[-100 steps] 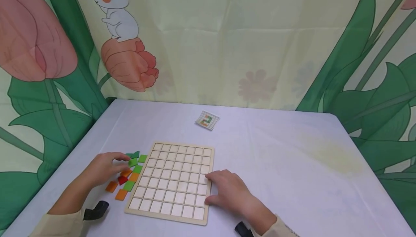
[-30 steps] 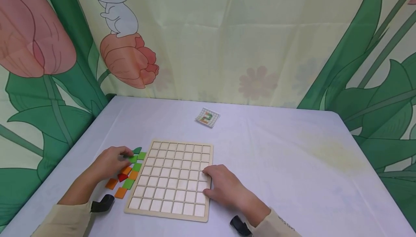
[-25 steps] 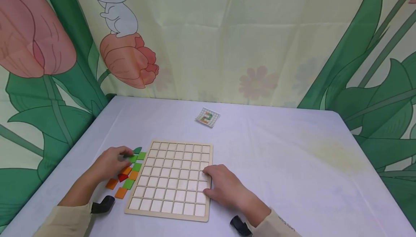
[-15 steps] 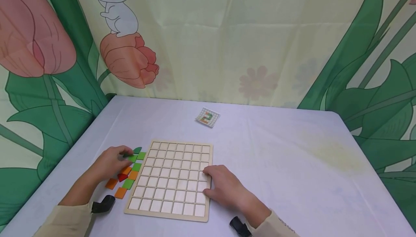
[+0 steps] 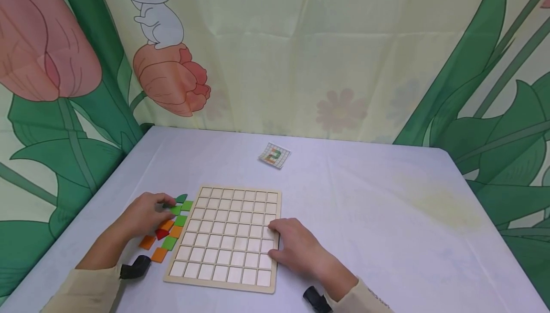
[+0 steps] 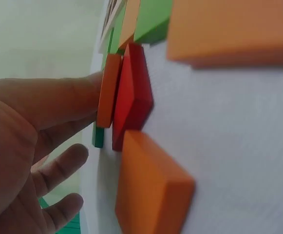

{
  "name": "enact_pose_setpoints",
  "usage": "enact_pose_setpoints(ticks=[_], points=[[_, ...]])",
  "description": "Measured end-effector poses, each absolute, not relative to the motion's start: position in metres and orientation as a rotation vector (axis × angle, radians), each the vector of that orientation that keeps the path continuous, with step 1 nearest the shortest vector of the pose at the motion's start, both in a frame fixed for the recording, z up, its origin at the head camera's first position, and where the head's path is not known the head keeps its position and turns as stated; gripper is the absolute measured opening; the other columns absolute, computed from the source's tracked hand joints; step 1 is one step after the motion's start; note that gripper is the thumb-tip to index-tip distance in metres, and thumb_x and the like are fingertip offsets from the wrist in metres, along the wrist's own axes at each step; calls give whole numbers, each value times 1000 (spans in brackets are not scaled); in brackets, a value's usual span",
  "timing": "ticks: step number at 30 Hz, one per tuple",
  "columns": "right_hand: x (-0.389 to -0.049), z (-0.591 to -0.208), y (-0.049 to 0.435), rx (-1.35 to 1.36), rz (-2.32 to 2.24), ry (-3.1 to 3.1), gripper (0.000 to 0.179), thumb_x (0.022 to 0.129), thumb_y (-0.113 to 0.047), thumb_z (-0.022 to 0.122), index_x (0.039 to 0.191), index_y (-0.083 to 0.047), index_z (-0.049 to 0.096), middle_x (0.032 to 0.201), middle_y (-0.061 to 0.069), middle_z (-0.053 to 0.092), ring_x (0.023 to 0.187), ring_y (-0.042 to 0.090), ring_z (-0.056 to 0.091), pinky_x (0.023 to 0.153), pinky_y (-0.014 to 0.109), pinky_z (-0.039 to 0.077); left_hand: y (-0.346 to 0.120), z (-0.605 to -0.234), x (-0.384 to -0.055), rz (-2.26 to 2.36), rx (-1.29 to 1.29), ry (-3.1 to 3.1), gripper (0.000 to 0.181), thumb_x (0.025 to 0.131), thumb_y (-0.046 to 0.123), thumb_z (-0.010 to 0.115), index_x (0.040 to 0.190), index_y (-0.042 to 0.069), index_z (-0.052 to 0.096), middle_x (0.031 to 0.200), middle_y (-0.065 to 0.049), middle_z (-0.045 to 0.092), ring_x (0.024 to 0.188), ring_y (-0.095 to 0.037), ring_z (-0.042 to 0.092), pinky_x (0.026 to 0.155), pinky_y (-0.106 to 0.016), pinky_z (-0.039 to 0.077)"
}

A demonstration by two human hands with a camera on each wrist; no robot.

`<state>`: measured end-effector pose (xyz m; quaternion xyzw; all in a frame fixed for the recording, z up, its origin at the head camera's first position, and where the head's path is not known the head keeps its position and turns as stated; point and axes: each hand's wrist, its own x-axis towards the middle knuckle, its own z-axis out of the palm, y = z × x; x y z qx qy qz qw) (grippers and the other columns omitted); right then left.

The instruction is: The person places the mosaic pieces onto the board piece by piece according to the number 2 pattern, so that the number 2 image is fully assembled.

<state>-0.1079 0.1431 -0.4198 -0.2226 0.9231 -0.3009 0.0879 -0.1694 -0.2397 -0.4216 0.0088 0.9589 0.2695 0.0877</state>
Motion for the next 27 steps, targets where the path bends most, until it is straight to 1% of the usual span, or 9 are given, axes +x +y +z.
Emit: enact_pose_setpoints(ticks=[3,6,10,13,15,22,27], points=[[-108,-419,143,-664,-900,2749,51,84,-13,78,129,1,60,132,13,59,127,34,50,106,51,39,-241,-419,-170,767,20,2856,30,88,17,76,115,8,71,118,-23,55,100,-35,51,75,-42,56],[-109,-419,143,-675,-901,2747,51,84,-13,78,129,2,60,132,14,59,127,34,50,106,51,39,-241,-417,-170,742,32,2868,30,88,19,76,116,8,71,117,-22,56,99,-34,52,78,-44,56],[-109,-418,142,-678,-903,2742,51,84,-13,78,129,2,60,132,14,59,126,34,50,105,51,39,-240,-413,-169,770,57,2894,31,88,19,77,115,6,70,118,-20,56,104,-34,52,85,-49,55],[-109,-418,142,-661,-897,2738,51,84,-14,78,130,1,60,132,14,59,127,34,50,106,51,39,-234,-407,-170,826,146,2903,28,88,18,77,113,6,70,118,-17,58,107,-33,52,91,-52,51],[-108,-418,142,-650,-895,2737,52,84,-14,79,130,2,60,132,14,59,127,34,50,106,51,39,-226,-404,-172,864,216,2890,25,89,17,76,111,7,70,116,-15,59,108,-32,53,93,-52,50],[-108,-418,142,-636,-895,2734,52,84,-14,79,130,2,59,133,15,58,128,35,49,106,51,38,-195,-405,-184,900,375,2817,20,88,14,76,107,10,71,115,-10,59,110,-30,52,91,-48,50],[-108,-419,143,-639,-895,2730,52,84,-14,78,130,2,60,132,14,59,128,35,50,106,52,38,-177,-411,-191,873,471,2817,18,88,12,75,105,10,71,110,-6,61,109,-28,53,89,-45,50]])
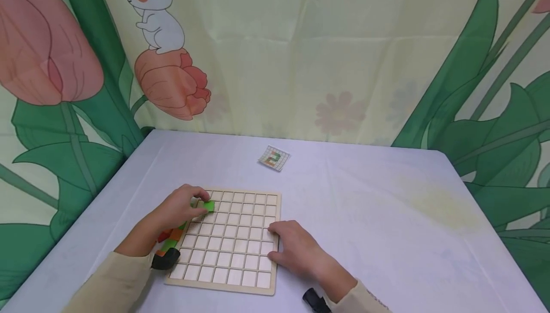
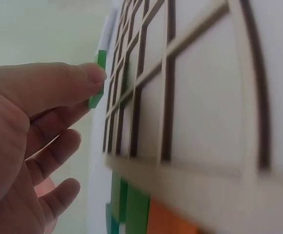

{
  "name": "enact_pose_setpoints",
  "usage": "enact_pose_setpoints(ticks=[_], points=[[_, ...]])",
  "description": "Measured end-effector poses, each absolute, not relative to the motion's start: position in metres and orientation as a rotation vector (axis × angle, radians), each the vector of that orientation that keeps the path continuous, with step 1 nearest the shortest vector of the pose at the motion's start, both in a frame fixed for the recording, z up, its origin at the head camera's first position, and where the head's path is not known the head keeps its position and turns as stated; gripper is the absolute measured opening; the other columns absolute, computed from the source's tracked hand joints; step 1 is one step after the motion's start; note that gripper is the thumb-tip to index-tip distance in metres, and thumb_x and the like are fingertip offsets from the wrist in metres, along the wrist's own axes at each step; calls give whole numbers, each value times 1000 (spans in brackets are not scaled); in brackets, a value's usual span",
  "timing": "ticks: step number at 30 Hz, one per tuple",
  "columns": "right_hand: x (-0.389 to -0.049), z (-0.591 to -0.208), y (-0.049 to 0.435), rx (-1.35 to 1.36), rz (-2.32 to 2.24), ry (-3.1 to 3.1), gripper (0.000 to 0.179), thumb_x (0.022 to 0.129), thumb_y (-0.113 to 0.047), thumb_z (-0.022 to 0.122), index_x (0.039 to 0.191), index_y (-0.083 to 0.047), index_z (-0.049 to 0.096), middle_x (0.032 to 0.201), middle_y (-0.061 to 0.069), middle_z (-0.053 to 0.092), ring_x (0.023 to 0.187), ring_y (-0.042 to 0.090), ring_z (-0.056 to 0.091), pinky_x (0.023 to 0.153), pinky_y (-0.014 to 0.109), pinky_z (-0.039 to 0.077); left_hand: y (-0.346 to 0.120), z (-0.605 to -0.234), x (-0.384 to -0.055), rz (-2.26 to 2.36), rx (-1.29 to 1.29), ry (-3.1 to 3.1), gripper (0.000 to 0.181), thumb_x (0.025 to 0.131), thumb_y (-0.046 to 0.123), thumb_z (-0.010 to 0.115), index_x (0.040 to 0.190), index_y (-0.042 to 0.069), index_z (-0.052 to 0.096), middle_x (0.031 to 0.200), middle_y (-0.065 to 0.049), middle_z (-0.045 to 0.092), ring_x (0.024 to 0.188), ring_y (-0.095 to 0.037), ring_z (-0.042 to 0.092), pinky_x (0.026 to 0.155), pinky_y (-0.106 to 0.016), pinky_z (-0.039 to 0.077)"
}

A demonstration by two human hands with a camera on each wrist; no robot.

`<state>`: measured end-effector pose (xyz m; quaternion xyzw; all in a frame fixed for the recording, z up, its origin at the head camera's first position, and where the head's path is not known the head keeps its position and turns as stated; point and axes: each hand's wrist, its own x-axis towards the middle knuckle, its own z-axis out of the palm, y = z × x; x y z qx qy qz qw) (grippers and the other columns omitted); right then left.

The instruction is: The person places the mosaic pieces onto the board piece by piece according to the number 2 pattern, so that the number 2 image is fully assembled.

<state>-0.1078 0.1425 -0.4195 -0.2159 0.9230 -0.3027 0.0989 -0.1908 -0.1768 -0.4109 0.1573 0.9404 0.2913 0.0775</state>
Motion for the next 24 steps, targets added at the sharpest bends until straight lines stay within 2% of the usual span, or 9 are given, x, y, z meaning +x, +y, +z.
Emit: enact_pose_setpoints(ticks=[9,24], points=[[-107,-420,142,-660,-882,2733,51,84,-14,79,129,1,60,131,13,59,126,33,51,106,51,39,-159,-414,-196,838,526,2815,17,87,9,74,103,9,70,100,1,64,102,-23,54,86,-41,50],[-109,-420,143,-689,-876,2758,49,83,-13,79,127,2,61,129,14,61,124,34,52,104,51,40,-147,-418,-198,932,479,2759,18,88,11,76,105,12,70,101,3,65,99,-20,57,85,-39,50]])
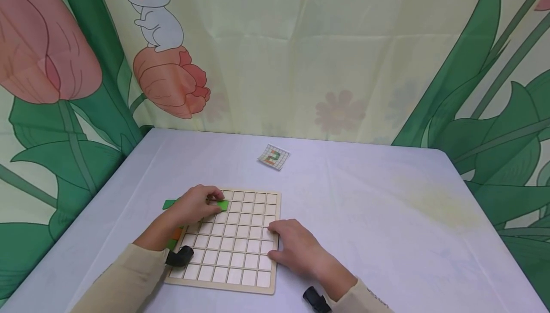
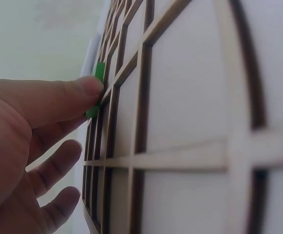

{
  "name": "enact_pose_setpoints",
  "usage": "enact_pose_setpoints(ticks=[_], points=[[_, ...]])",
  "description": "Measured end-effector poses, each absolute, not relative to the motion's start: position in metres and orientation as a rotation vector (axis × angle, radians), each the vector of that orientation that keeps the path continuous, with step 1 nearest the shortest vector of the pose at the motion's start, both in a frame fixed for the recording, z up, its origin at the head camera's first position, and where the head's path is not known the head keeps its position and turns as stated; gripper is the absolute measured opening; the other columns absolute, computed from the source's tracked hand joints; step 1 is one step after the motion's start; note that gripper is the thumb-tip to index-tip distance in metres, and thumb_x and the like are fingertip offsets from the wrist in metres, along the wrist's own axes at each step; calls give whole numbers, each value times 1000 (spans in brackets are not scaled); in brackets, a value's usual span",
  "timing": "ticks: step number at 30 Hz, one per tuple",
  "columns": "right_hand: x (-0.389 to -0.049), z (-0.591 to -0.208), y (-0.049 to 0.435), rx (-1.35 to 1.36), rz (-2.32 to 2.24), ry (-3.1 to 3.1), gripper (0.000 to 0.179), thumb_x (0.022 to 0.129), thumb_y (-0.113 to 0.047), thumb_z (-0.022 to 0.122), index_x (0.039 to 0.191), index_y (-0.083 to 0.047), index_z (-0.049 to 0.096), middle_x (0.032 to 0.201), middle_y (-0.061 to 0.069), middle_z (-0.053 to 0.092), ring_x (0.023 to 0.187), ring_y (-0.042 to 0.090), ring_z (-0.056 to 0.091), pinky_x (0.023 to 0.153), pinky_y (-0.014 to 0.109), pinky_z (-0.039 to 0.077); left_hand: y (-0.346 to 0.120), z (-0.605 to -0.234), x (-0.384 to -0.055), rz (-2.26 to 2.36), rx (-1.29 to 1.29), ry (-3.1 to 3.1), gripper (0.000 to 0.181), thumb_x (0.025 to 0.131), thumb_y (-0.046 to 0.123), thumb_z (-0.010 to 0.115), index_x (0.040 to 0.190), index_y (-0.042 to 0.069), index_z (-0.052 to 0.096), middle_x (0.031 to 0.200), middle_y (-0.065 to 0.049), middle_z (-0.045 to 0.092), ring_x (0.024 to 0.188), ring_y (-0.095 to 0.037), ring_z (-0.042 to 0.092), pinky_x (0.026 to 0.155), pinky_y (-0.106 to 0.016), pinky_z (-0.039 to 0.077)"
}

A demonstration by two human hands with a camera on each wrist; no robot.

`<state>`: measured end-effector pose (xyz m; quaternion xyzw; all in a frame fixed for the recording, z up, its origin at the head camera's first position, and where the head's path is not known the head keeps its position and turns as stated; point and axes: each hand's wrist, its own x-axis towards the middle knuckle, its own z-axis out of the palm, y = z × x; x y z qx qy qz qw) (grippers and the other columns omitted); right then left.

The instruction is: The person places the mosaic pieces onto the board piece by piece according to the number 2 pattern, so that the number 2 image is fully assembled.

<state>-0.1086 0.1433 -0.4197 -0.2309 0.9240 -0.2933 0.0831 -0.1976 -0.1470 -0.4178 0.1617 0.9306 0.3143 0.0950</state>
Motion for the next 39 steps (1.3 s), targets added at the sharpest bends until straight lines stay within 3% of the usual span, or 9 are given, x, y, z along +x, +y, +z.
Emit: enact_pose_setpoints(ticks=[21,26,31,39], points=[[-108,-419,143,-678,-865,2752,49,83,-14,79,126,0,62,129,12,61,125,32,52,105,51,40,-143,-417,-198,929,452,2739,19,88,11,77,106,12,72,105,3,68,104,-21,62,88,-40,51],[-108,-419,143,-666,-886,2727,48,83,-14,79,126,0,62,129,12,61,125,33,52,104,52,40,-146,-415,-195,936,438,2696,29,91,11,74,120,12,72,122,-4,67,119,-27,59,93,-43,50],[-108,-420,143,-672,-887,2723,47,83,-15,79,125,0,63,129,12,61,125,33,52,104,52,40,-154,-411,-187,1019,418,2648,42,93,14,71,135,12,64,134,-9,62,127,-33,54,86,-40,52],[-110,-422,144,-688,-869,2745,48,84,-15,79,126,0,62,130,12,61,124,32,53,104,50,41,-173,-400,-180,1016,375,2722,45,93,20,72,137,12,63,140,-12,57,136,-38,42,103,-56,41]])
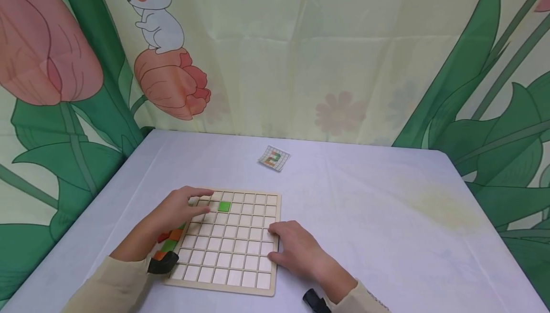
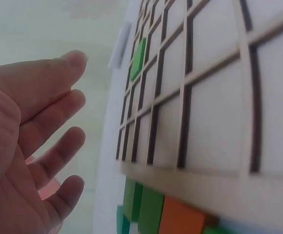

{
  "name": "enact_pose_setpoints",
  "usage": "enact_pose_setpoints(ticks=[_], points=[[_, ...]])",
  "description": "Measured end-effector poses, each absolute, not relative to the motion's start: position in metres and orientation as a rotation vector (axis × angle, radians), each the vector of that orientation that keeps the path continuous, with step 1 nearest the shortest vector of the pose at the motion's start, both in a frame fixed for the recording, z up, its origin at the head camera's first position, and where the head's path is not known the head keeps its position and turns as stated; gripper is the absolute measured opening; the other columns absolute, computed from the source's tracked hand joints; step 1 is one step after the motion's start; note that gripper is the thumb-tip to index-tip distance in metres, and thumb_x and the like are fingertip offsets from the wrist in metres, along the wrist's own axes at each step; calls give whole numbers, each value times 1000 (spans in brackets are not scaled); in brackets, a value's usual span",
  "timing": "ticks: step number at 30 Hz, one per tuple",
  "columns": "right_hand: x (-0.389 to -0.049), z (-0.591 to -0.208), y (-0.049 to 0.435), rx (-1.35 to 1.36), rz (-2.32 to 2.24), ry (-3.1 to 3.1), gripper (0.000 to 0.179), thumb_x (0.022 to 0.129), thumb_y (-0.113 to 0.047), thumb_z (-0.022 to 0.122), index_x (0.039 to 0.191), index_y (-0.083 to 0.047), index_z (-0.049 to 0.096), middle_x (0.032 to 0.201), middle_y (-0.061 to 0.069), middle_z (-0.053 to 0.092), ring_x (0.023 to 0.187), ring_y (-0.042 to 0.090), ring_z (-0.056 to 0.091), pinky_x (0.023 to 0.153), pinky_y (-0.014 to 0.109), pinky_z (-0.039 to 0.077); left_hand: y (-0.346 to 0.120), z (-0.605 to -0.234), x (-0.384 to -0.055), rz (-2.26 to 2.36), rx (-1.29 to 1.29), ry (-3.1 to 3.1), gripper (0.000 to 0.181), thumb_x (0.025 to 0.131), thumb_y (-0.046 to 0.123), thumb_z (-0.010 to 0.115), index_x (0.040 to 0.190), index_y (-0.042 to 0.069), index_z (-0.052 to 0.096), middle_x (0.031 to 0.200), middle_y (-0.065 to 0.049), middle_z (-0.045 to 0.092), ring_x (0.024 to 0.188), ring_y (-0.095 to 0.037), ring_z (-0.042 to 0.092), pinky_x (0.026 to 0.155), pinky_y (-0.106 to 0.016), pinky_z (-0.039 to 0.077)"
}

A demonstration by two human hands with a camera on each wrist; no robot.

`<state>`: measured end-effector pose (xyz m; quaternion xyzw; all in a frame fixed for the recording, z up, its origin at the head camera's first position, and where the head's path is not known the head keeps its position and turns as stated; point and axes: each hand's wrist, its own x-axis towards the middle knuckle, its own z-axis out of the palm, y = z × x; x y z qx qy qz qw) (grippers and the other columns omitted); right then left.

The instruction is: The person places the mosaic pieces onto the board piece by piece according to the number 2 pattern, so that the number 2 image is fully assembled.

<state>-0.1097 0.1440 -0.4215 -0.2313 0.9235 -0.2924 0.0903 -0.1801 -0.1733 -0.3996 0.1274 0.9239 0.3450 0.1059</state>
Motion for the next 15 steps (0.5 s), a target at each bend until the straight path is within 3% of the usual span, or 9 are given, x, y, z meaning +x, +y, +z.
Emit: enact_pose_setpoints(ticks=[15], points=[[-109,-421,144,-685,-880,2736,47,84,-14,79,126,-1,62,130,11,61,125,32,52,104,50,40,-216,-401,-165,1023,271,2819,50,92,25,73,138,9,60,142,-21,50,134,-44,41,102,-63,38]])
